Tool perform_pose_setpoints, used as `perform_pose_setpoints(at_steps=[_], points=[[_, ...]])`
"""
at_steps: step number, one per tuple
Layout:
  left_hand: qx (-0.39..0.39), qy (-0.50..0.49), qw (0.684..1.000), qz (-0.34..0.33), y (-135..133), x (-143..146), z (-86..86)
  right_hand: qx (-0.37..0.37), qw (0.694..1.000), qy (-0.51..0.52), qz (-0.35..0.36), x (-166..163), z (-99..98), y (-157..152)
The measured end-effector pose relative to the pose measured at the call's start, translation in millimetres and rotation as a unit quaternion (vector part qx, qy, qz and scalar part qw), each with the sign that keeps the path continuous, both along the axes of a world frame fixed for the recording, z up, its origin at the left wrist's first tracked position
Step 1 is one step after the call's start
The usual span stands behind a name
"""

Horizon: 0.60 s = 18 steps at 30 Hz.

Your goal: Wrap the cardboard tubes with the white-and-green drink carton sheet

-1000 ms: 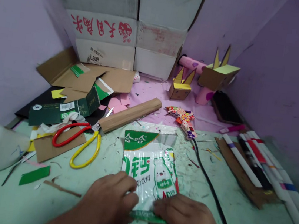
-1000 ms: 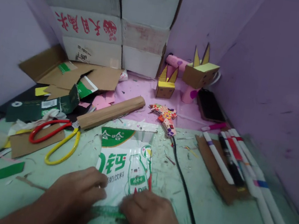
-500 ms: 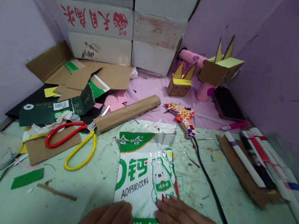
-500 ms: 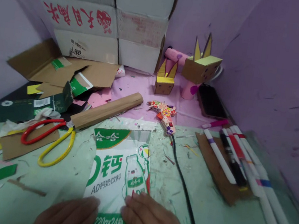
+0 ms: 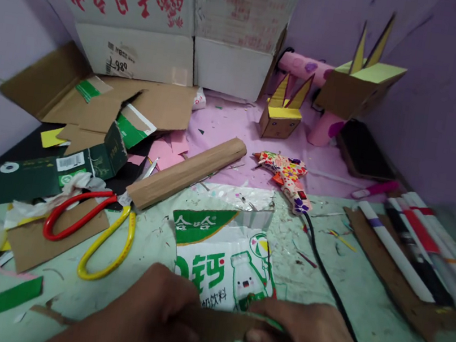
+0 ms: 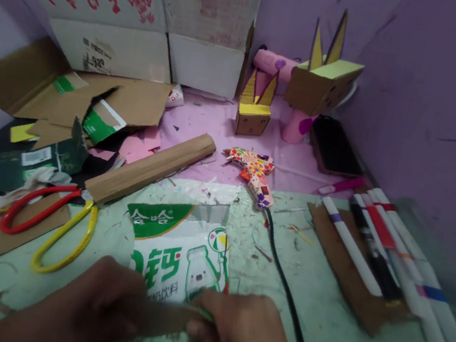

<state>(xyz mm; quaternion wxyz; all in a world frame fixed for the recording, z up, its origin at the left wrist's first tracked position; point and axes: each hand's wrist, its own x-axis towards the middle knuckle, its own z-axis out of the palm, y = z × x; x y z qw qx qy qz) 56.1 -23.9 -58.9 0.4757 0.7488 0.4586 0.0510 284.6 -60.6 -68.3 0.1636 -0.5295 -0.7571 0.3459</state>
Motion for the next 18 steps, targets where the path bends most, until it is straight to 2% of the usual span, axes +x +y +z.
perform_pose_setpoints(at_steps=[3, 6, 8, 9, 10, 11, 12, 13, 14, 15, 16, 18], points=[[-0.170, -0.012, 0.984, 0.041, 13.9, 6.4, 5.3, -0.104, 0.993, -0.001, -0.051, -6.1, 6.9, 21.2], [-0.311, -0.031, 0.948, 0.057, 30.6, 11.8, 10.4, -0.270, 0.955, 0.088, -0.087, -6.8, 6.8, 41.1], [-0.339, -0.042, 0.937, 0.072, 34.0, 11.8, 12.5, -0.364, 0.916, 0.153, -0.072, -4.3, 4.4, 45.4], [-0.327, -0.045, 0.941, 0.072, 31.4, 10.3, 12.6, -0.368, 0.911, 0.173, -0.064, -2.5, 3.0, 43.3], [-0.285, -0.051, 0.955, 0.066, 25.7, 7.9, 11.9, -0.338, 0.921, 0.185, -0.054, -0.5, 1.6, 37.9], [-0.215, -0.064, 0.973, 0.050, 17.2, 4.6, 10.2, -0.267, 0.943, 0.193, -0.045, 1.6, 0.0, 29.5], [-0.121, -0.075, 0.989, 0.033, 6.5, 0.5, 7.3, -0.158, 0.968, 0.195, -0.030, 3.6, -1.7, 18.8], [0.011, -0.107, 0.994, 0.015, -5.6, -3.9, 3.3, -0.023, 0.981, 0.192, -0.008, 5.5, -3.5, 6.7], [0.139, -0.144, 0.979, -0.032, -17.8, -8.4, -1.6, 0.102, 0.971, 0.213, 0.028, 7.2, -5.2, -5.7], [0.250, -0.162, 0.953, -0.052, -29.2, -12.6, -7.2, 0.179, 0.957, 0.221, 0.061, 8.6, -6.6, -17.2], [0.328, -0.148, 0.931, -0.051, -38.8, -16.2, -12.8, 0.221, 0.945, 0.226, 0.086, 9.7, -7.7, -27.0], [0.394, -0.150, 0.905, -0.058, -50.9, -20.5, -23.0, 0.248, 0.935, 0.222, 0.123, 10.9, -8.2, -38.7]])
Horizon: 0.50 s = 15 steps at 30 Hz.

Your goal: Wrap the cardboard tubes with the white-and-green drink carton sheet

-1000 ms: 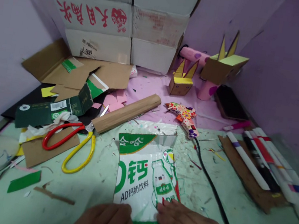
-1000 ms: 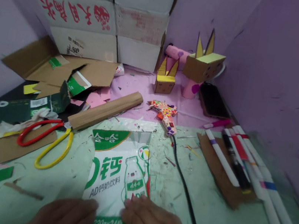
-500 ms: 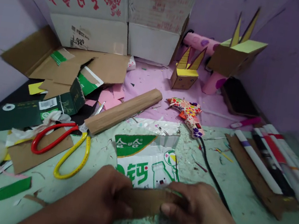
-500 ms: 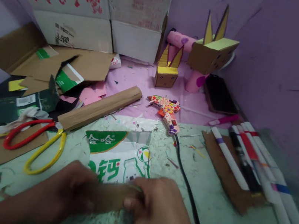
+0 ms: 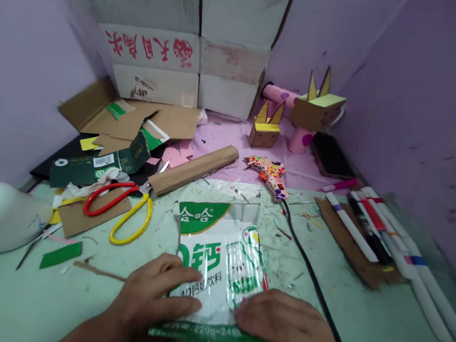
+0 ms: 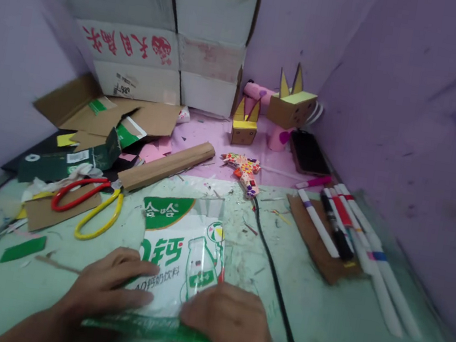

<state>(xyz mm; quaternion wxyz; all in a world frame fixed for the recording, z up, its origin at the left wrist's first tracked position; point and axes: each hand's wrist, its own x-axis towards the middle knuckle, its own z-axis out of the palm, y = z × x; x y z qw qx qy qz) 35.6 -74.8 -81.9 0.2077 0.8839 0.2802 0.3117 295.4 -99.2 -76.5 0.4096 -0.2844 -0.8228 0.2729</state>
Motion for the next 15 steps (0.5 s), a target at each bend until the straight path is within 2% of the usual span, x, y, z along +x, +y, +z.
perform_pose_setpoints(at_steps=[3, 7, 11, 15], points=[[0.015, -0.027, 0.999, -0.017, -2.7, -0.8, -8.5, 0.030, 0.998, -0.059, 0.019, -0.5, 1.6, 1.3], [0.017, -0.017, 1.000, -0.011, 0.2, 0.1, -9.7, 0.022, 0.986, -0.163, 0.011, -3.8, -3.3, 13.8], [0.059, 0.076, 0.995, 0.007, -3.0, 1.9, -6.3, 0.078, 0.985, -0.151, -0.016, -6.6, -20.0, 13.3], [0.091, 0.080, 0.993, -0.016, -1.8, 5.9, -0.8, 0.099, 0.981, -0.166, -0.036, -7.6, -29.1, 7.5]])
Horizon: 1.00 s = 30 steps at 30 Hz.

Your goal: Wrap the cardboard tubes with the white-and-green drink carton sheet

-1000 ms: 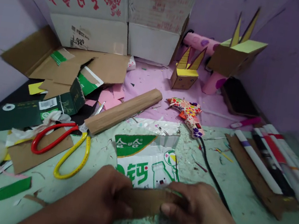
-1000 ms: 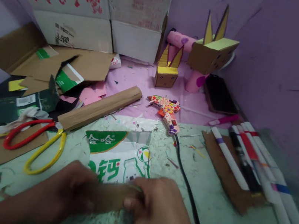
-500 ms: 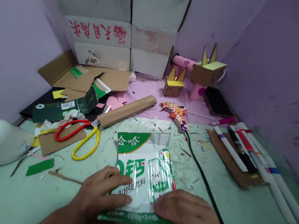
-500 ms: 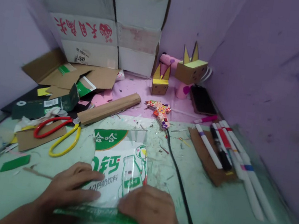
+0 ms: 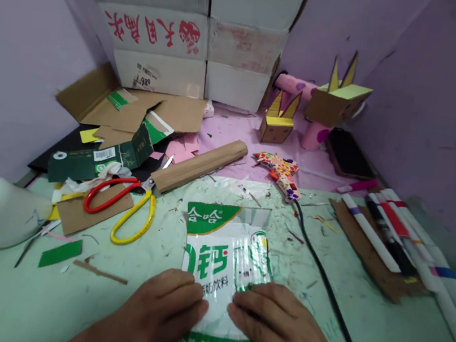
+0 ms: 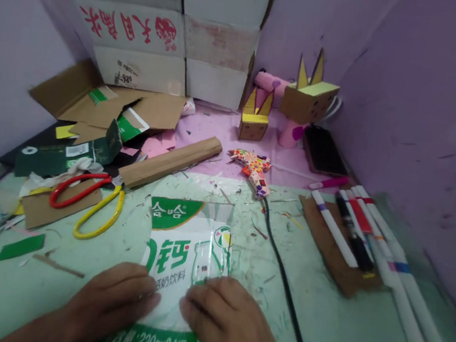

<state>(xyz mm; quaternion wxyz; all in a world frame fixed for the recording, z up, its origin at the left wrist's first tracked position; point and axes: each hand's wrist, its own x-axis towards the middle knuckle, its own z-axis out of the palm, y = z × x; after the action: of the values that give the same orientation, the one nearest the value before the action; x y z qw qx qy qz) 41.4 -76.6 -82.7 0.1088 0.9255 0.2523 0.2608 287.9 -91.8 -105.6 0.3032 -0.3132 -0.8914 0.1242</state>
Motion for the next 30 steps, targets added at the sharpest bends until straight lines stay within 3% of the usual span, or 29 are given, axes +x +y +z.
perform_pose_setpoints(at_steps=[5, 9, 15, 19, 22, 26, 30], points=[[0.008, -0.032, 0.999, -0.002, 7.9, 1.7, -2.6, 0.007, 0.999, 0.020, -0.032, -0.1, 1.4, -0.7], [-0.051, -0.083, 0.995, 0.008, 9.1, 4.4, -9.6, -0.017, 0.999, 0.014, -0.030, 2.0, 4.9, 3.5], [-0.166, -0.118, 0.979, 0.021, 13.8, 8.2, -14.6, -0.136, 0.990, 0.042, -0.016, 3.5, 12.8, 11.9], [-0.277, -0.130, 0.951, 0.037, 22.5, 11.6, -7.2, -0.257, 0.962, 0.094, -0.015, 2.4, 15.0, 16.8], [-0.320, -0.147, 0.934, 0.064, 24.2, 14.1, -3.2, -0.295, 0.949, 0.110, -0.031, 0.9, 14.0, 18.9], [-0.237, -0.208, 0.947, 0.055, 19.3, 12.1, -8.6, -0.259, 0.959, 0.118, 0.006, 1.9, 10.4, 17.6], [-0.165, -0.103, 0.980, 0.037, 12.4, 5.7, -16.6, -0.163, 0.984, 0.076, 0.023, 11.4, 7.8, 8.2]])
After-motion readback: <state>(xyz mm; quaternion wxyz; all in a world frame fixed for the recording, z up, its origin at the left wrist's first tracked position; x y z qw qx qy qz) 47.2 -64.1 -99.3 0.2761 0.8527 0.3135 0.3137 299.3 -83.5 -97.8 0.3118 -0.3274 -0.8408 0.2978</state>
